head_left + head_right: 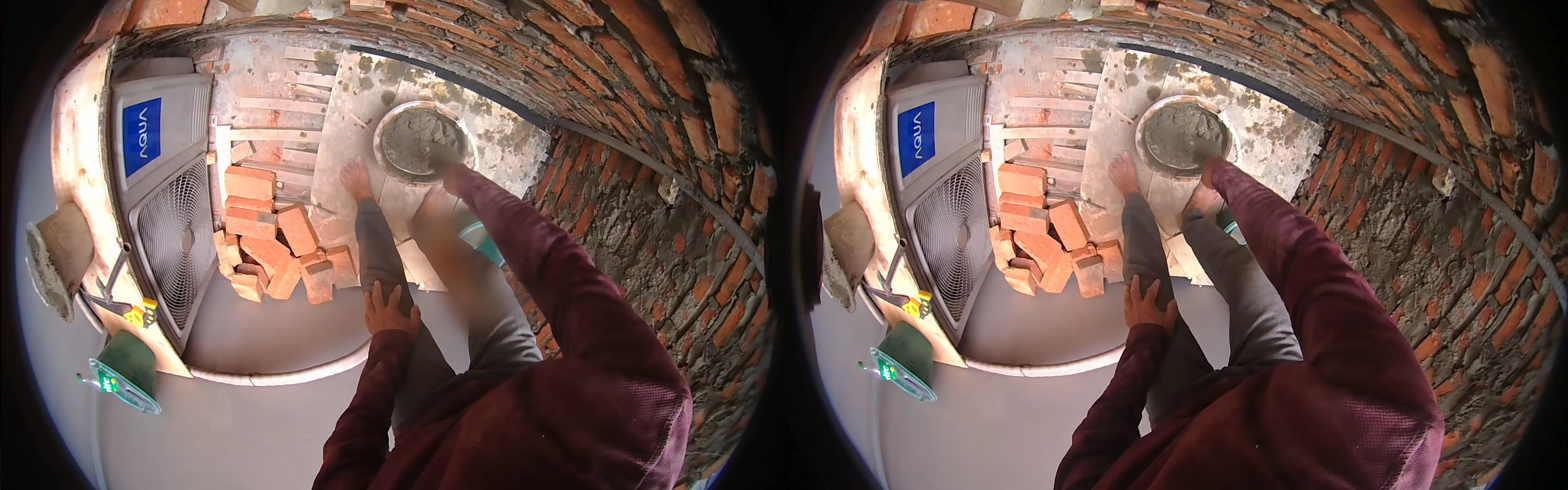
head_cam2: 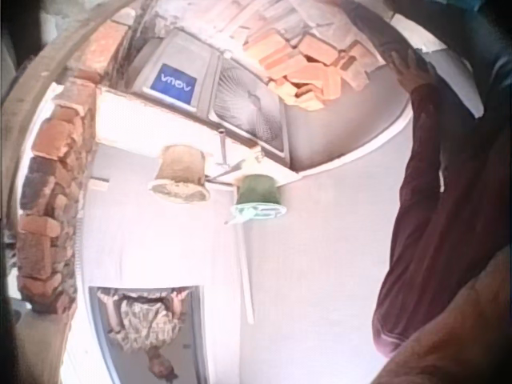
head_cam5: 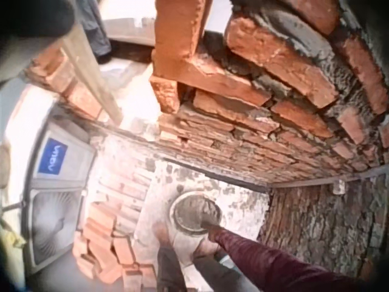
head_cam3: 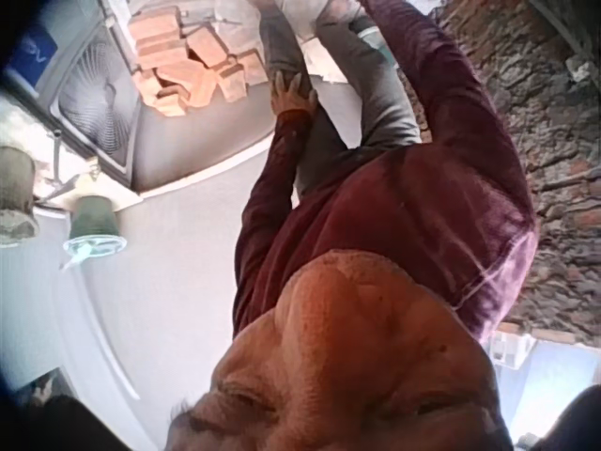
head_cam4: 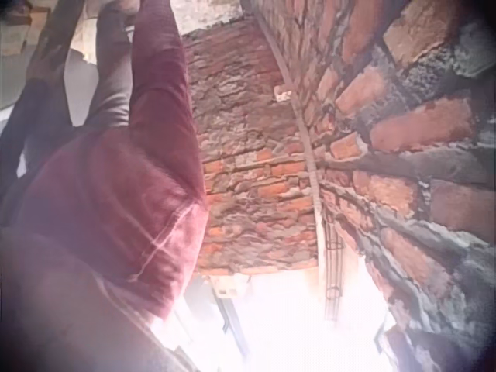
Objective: The person builds a brick wall by applying mortar with a trowel, placing bricks on the mortar bed, and using a trowel handle to tap the bricks into alignment with a guide string.
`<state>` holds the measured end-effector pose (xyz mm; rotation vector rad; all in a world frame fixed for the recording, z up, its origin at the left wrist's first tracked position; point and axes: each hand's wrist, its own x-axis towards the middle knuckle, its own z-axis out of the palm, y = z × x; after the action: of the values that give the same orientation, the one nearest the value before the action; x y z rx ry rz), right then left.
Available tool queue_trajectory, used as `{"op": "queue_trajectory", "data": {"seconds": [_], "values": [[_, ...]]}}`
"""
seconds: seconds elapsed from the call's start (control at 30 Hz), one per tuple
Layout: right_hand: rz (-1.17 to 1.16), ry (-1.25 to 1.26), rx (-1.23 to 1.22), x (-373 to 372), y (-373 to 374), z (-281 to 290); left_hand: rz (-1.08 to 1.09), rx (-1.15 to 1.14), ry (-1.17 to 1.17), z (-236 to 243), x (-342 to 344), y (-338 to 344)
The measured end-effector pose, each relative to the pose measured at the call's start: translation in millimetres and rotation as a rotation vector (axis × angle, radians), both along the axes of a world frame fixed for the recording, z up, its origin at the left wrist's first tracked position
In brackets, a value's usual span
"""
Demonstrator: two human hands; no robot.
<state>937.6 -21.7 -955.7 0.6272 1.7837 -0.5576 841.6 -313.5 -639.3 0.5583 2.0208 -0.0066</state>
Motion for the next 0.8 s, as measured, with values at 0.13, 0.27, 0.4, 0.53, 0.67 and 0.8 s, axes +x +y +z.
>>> {"op": "queue_trajectory", "data": {"seconds": [0.13, 0.27, 0.4, 0.53, 0.67, 0.8], "values": [[0.363, 0.103, -0.157, -4.6, -11.6, 2.8, 0.013, 0.026, -0.023, -2.2, -8.2, -4.3], [0.534, 0.254, -0.116, -28.2, -4.6, 21.2, 0.033, 0.019, -0.025, -2.9, -7.2, -8.3], [-0.063, 0.533, 0.043, 42.6, -8.7, -1.6, 0.011, 0.036, -0.032, -2.5, -7.7, -3.8], [-1.123, 0.294, -0.182, 24.7, -4.9, 41.9, 0.007, 0.013, -0.018, 2.0, -1.5, -4.7], [-1.448, 0.302, -0.489, 68.7, 10.1, 52.1, -0.047, 0.037, 0.004, 2.3, -5.2, 9.2], [-1.359, 0.376, -0.524, 83.4, 30.2, 134.3, -0.046, 0.045, 0.057, 8.6, 3.1, 7.3]]}}
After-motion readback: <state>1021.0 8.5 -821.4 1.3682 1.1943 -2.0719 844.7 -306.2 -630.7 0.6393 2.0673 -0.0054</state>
